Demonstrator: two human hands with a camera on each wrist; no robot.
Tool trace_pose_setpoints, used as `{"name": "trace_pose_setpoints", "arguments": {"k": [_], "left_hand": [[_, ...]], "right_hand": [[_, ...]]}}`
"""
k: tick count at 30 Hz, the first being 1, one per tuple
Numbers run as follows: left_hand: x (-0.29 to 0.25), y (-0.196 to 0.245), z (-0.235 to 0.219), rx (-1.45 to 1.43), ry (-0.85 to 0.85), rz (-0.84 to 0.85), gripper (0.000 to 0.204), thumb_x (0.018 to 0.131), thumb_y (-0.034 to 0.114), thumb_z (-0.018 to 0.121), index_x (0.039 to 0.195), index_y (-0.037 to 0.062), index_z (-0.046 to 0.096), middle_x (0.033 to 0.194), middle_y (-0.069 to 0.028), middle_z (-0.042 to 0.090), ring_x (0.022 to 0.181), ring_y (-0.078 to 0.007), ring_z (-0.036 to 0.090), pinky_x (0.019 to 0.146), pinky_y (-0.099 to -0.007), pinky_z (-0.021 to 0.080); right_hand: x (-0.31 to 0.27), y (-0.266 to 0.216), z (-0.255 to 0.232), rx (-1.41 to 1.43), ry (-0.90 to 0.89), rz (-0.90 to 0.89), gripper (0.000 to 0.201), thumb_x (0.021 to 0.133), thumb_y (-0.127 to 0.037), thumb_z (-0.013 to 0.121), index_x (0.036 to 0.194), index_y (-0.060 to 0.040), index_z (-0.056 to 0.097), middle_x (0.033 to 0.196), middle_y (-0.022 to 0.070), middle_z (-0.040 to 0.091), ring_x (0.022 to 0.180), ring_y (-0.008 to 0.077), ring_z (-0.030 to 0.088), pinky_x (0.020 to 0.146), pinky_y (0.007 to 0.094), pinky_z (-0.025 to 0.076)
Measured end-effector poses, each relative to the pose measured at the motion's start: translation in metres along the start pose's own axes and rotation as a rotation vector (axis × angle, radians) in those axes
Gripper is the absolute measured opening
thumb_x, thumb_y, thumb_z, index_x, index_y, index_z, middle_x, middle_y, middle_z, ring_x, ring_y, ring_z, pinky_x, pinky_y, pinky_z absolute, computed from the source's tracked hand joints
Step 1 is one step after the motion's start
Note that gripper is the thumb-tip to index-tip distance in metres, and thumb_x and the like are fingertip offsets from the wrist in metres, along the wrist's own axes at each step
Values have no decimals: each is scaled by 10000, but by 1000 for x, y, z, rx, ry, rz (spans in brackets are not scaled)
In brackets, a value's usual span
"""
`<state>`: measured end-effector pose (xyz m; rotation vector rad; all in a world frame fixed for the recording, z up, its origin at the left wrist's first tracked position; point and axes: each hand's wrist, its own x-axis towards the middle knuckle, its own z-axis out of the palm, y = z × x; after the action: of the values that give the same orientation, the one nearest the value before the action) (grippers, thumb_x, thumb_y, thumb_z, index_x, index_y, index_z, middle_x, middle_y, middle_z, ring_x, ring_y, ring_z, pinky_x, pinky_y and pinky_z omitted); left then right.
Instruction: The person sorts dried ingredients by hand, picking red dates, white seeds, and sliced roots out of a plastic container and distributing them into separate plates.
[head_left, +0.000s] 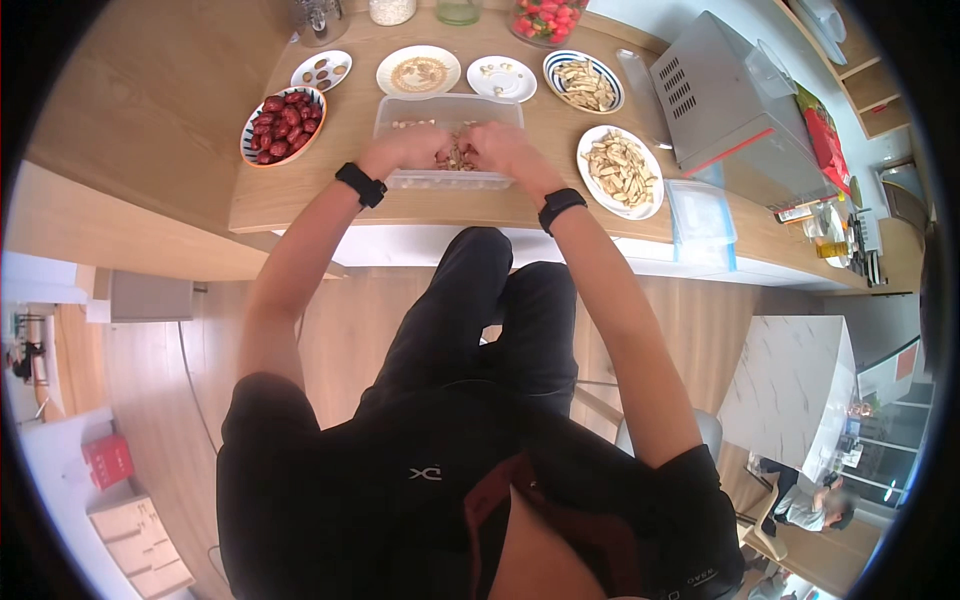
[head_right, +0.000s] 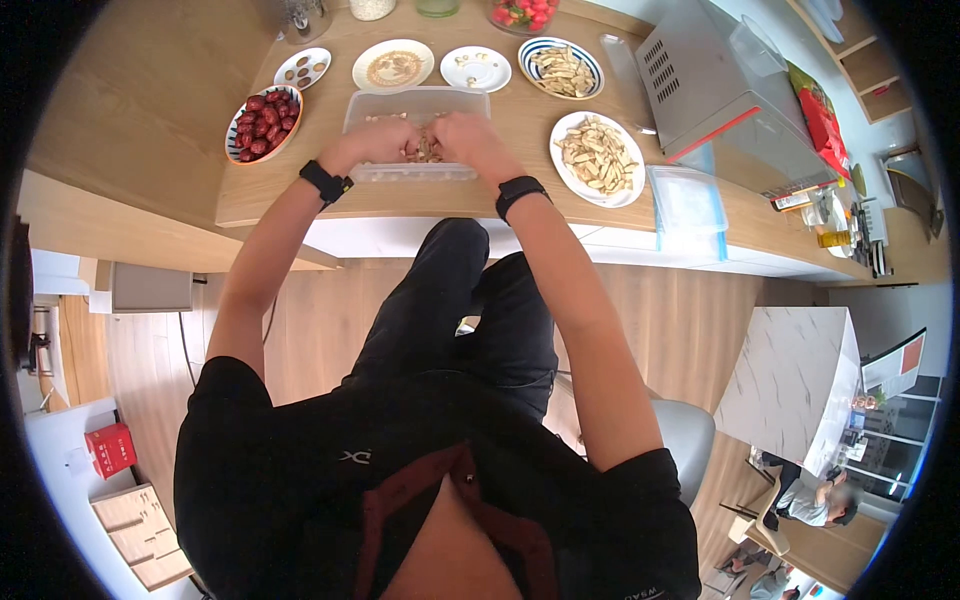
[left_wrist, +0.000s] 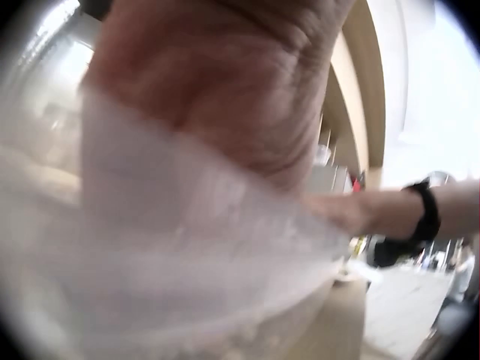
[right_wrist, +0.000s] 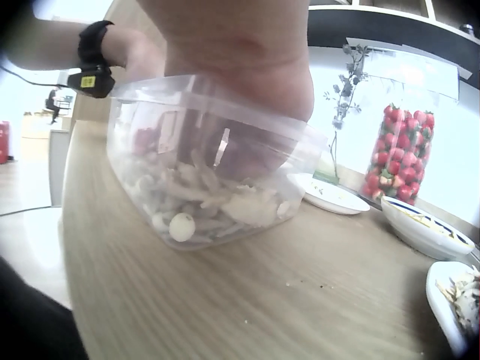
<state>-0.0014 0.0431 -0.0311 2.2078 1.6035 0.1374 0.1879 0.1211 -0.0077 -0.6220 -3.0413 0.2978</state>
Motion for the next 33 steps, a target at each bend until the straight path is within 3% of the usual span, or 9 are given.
{"name": "trace_pose_setpoints", "arguments": {"k": [8, 11, 13, 16, 20, 22, 23, 25, 33], "left_hand": [[-10, 5, -6, -154, 116, 22, 200, 675, -8, 673, 871, 28, 667, 823, -163, 680, 779, -336, 651, 679, -412, 499], [-13, 5, -3, -205, 176, 10, 218, 689, -20, 657, 904, 12, 670, 833, -162, 687, 786, -320, 666, 697, -398, 514], [-15, 7, -4, -368, 137, -95, 182, 726, -27, 635, 907, -5, 643, 803, -127, 661, 768, -209, 642, 684, -345, 498], [-17, 9, -7, -402, 247, -51, 121, 789, -11, 604, 905, 0, 634, 786, -109, 660, 724, -188, 636, 657, -341, 499], [-17, 19, -64, -387, 166, -81, 76, 840, 26, 600, 910, 9, 625, 781, -83, 655, 680, -174, 627, 613, -324, 498], [-2, 0, -94, -24, 266, 250, 64, 872, 62, 598, 904, 10, 617, 786, -63, 652, 631, -150, 615, 574, -294, 493], [5, 3, -111, -20, 270, 253, 64, 872, 62, 598, 904, 10, 617, 786, -63, 652, 631, -150, 615, 574, -294, 493], [23, 11, -143, -279, 69, -53, 117, 904, 135, 606, 903, 19, 620, 792, -59, 649, 611, -122, 606, 553, -274, 489], [125, -25, -107, -437, 244, -162, 177, 914, 214, 644, 874, 42, 627, 718, -43, 629, 583, -109, 597, 504, -275, 471]], "right_hand": [[-4, -6, -11, 39, -7, 44, 146, 785, -170, 614, 902, -155, 701, 887, 115, 697, 874, 318, 662, 757, 443, 528], [-5, -9, -12, 3, -34, 104, 149, 779, -171, 613, 897, -144, 699, 862, 133, 695, 842, 332, 662, 742, 449, 527], [-4, -6, -9, 32, 26, 108, 157, 773, -172, 605, 902, -127, 682, 854, 141, 692, 816, 345, 660, 727, 459, 524], [0, 3, 2, 135, 106, 65, 171, 772, -184, 598, 914, -114, 663, 849, 144, 690, 813, 350, 659, 715, 463, 521], [1, 4, 4, 126, 149, 12, 183, 773, -189, 588, 928, -112, 648, 845, 150, 688, 805, 354, 659, 706, 472, 518], [-2, 0, -1, 113, 76, 68, 188, 779, -193, 586, 937, -116, 654, 844, 151, 688, 804, 355, 659, 706, 477, 519], [-3, -1, -1, 108, 81, 68, 188, 779, -193, 586, 937, -116, 654, 844, 151, 688, 804, 355, 659, 706, 477, 519], [-2, -3, -3, 29, 63, 62, 183, 786, -205, 588, 934, -121, 655, 831, 153, 687, 794, 356, 660, 702, 483, 520], [-9, -12, -13, 48, 72, 110, 211, 807, -218, 566, 904, -87, 701, 860, 191, 690, 835, 370, 671, 757, 492, 535]]}}
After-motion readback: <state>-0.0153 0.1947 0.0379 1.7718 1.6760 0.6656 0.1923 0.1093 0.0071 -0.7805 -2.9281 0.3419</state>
